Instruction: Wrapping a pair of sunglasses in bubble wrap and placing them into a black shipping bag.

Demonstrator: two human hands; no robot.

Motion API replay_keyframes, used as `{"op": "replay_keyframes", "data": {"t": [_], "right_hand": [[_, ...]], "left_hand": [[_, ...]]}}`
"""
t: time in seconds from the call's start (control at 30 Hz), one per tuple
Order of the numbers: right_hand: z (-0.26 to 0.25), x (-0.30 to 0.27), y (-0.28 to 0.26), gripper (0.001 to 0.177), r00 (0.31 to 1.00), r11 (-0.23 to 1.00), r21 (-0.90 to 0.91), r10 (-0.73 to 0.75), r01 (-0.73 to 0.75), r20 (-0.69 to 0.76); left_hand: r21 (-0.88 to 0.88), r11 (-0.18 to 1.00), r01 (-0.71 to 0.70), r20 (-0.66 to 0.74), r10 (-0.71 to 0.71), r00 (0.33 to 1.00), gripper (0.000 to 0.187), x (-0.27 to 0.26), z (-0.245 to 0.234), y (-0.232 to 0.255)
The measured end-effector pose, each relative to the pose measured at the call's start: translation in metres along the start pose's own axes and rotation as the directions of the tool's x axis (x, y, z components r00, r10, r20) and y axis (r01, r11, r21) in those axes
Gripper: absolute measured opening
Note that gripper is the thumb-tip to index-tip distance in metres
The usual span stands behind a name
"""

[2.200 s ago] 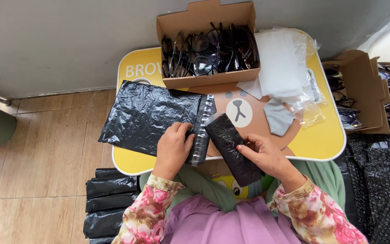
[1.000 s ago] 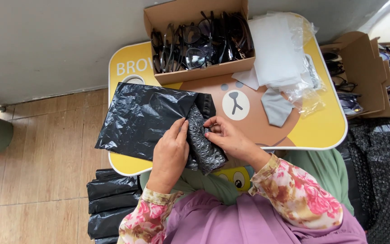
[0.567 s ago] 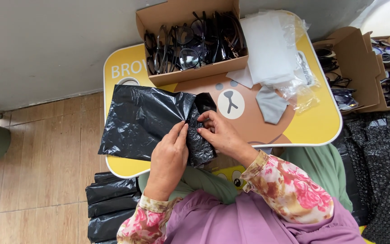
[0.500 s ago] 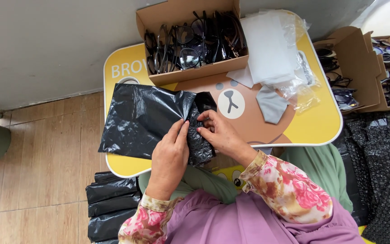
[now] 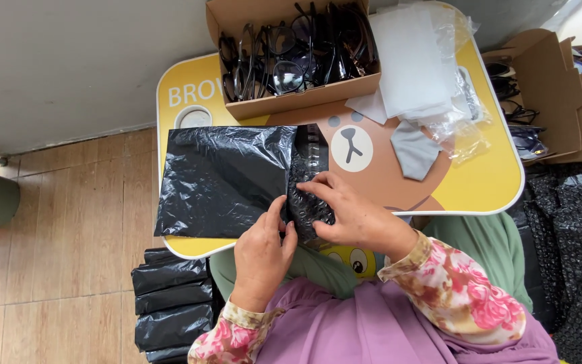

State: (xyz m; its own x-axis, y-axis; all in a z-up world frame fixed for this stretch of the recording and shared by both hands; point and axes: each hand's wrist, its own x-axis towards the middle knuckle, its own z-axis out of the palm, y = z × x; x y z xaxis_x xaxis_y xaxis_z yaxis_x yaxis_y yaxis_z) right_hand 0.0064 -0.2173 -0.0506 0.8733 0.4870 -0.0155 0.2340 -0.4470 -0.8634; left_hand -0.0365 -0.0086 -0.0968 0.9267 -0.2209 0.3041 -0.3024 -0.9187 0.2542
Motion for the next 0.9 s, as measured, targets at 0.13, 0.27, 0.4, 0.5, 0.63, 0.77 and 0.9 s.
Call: {"op": "replay_keyframes", "data": {"t": [0.13,0.27,0.4,0.5,0.63,0.77,0.9], "right_hand": [[-0.010,-0.008,-0.003,0.072,0.992,0.999,-0.041,0.018,-0.013,0.125],[-0.007,-0.007,0.000,0.070,0.993,0.994,-0.106,0.031,-0.019,0.114],[0.003,-0.004,0.008,0.068,0.997,0.980,-0.199,0.023,-0.008,0.073],[0.008,-0.003,0.011,0.065,1.000,0.971,-0.240,0.010,-0.002,0.029],[0.012,-0.002,0.014,0.063,1.000,0.964,-0.266,0.017,-0.015,0.005],[0.010,-0.001,0.007,0.071,1.000,0.977,-0.210,0.025,-0.025,-0.001],[0.022,0.000,0.015,0.061,0.997,0.965,-0.257,0.039,-0.054,-0.065]], "left_hand": [[-0.026,1.000,-0.001,0.015,0.002,1.000,0.054,0.000,0.003,0.003],[-0.065,0.998,0.022,0.040,-0.019,0.999,0.051,0.002,0.001,0.005],[-0.065,0.997,0.032,0.051,-0.029,0.998,0.046,0.003,0.000,0.003],[-0.080,0.996,0.047,0.064,-0.042,0.997,0.044,0.002,0.001,0.000],[-0.056,0.998,0.035,0.056,-0.032,0.998,0.042,0.003,-0.002,-0.001],[-0.076,0.997,0.015,0.037,-0.012,0.999,0.038,0.004,-0.005,-0.001],[-0.080,0.997,0.009,0.032,-0.006,0.999,0.036,0.003,-0.007,-0.001]]}}
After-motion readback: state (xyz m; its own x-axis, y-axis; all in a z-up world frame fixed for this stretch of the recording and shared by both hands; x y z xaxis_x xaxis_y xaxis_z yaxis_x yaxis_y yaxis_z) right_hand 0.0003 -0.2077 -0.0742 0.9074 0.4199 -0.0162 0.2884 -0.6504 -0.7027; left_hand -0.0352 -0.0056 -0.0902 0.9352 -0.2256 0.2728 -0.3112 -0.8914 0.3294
